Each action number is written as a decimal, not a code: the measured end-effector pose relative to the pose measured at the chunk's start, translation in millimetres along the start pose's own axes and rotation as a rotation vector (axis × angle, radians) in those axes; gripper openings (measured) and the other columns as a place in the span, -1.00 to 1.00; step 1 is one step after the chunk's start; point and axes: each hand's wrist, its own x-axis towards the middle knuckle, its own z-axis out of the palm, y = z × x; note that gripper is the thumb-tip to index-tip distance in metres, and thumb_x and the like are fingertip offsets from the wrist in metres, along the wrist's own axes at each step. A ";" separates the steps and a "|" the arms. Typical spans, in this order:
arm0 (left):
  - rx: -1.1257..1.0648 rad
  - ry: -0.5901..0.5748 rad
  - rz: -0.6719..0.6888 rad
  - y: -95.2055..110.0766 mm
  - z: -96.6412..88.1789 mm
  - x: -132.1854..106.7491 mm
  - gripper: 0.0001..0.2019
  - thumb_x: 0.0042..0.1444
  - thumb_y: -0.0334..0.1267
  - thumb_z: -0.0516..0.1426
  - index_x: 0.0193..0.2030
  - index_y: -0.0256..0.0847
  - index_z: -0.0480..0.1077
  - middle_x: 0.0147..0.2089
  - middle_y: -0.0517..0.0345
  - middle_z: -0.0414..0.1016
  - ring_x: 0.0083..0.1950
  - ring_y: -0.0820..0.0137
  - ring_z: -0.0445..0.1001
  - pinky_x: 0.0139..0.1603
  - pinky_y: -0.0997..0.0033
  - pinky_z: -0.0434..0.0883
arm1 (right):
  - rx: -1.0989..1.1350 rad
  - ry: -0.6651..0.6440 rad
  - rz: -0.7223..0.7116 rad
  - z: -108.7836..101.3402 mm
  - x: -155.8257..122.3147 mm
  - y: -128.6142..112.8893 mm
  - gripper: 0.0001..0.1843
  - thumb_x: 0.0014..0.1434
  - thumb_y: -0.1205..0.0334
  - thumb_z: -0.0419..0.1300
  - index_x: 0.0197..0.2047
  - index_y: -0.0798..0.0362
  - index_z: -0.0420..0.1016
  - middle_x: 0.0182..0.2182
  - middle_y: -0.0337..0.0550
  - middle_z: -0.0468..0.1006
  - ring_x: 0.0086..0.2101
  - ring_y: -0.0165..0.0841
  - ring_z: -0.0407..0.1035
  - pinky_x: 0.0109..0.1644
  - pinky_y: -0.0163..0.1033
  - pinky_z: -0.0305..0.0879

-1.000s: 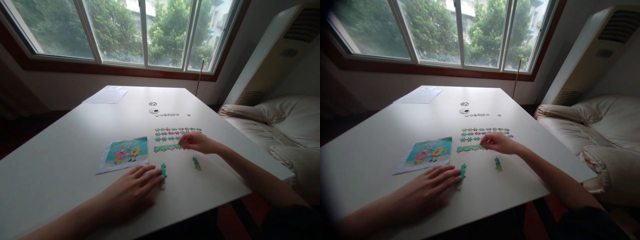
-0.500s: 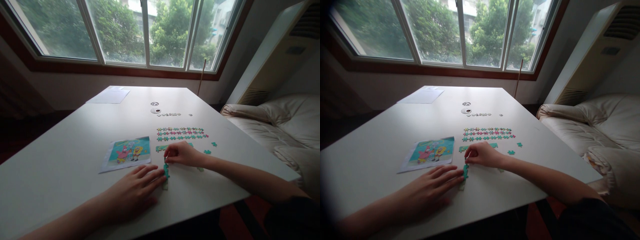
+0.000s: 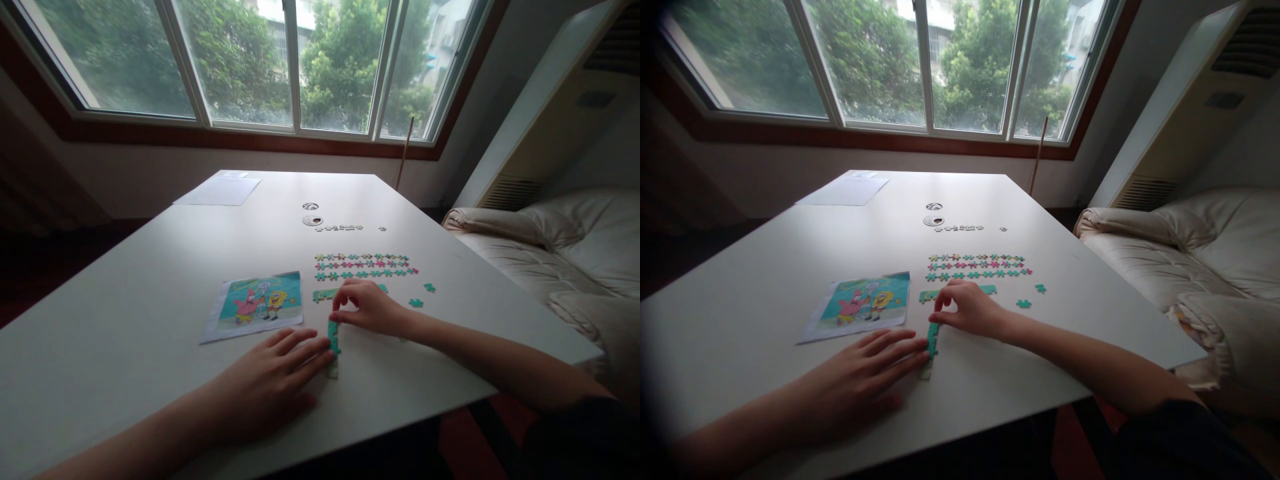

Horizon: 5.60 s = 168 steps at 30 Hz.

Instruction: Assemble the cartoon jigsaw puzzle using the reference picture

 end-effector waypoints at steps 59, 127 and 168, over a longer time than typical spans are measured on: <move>-0.018 0.107 -0.320 -49.2 14.1 10.1 -0.66 0.24 -0.15 -0.12 0.13 -0.10 0.16 0.09 -0.03 0.21 0.02 0.17 0.22 0.03 0.09 0.19 | -0.240 -0.041 -0.105 15.6 18.3 2.8 -0.90 0.12 0.32 0.11 -0.28 0.10 0.42 -0.34 -0.14 0.44 -0.35 -0.41 0.34 -0.25 -0.34 0.23; -0.075 0.168 -0.025 46.4 38.2 106.7 -0.70 0.18 -0.33 -0.03 0.05 -0.30 0.25 0.05 -0.04 0.35 0.03 0.22 0.30 0.01 0.18 0.27 | -0.070 -0.473 0.447 -132.1 -62.2 107.5 -0.71 -0.09 0.10 0.22 -0.34 0.13 0.36 -0.45 -0.20 0.40 -0.43 -0.41 0.27 -0.36 -0.34 0.18; -0.032 0.160 -0.035 46.9 36.9 105.6 -0.69 0.19 -0.30 -0.05 0.06 -0.28 0.24 0.07 0.01 0.35 0.03 0.23 0.29 0.00 0.21 0.26 | -0.057 -0.439 0.093 -84.4 -48.9 60.3 -0.74 0.00 0.07 0.20 -0.31 0.09 0.41 -0.37 -0.18 0.44 -0.37 -0.41 0.25 -0.30 -0.33 0.17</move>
